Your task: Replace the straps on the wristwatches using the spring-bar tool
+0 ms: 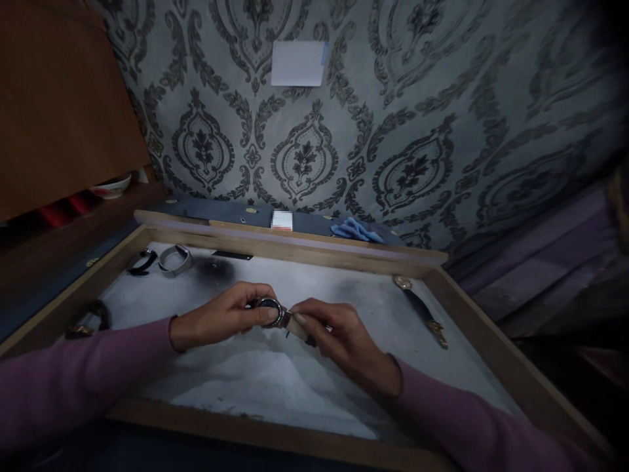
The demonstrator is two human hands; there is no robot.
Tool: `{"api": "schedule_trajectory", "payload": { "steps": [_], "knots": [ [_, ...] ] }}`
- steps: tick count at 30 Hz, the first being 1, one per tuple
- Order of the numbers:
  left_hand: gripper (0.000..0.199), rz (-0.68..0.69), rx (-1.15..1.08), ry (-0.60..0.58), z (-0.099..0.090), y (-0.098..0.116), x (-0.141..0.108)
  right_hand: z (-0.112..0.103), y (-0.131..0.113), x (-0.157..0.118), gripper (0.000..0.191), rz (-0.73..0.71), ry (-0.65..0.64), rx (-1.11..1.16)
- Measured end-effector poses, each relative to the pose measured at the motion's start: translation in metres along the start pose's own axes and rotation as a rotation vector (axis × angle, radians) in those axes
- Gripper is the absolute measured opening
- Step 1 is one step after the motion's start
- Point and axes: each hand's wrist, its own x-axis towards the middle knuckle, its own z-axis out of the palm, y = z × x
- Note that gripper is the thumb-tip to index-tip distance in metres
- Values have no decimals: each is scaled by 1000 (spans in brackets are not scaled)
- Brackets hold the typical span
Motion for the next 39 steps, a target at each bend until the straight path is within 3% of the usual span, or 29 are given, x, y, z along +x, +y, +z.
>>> {"api": "schedule_trajectory", "payload": {
  "steps": [10,15,29,39],
  "knots": [
    [31,-2,45,4,1,3,1,-3,0,-1,22,79,-82,-63],
    [31,19,50,-3,1,4,1,-4,3,1,25,-38,-5,-148],
    [27,59,66,-10,4,8,0,2,1,-2,22,115,-88,110],
    [30,33,45,1,3,6,1,-2,2,0,24,102,-83,24]
  ]
}}
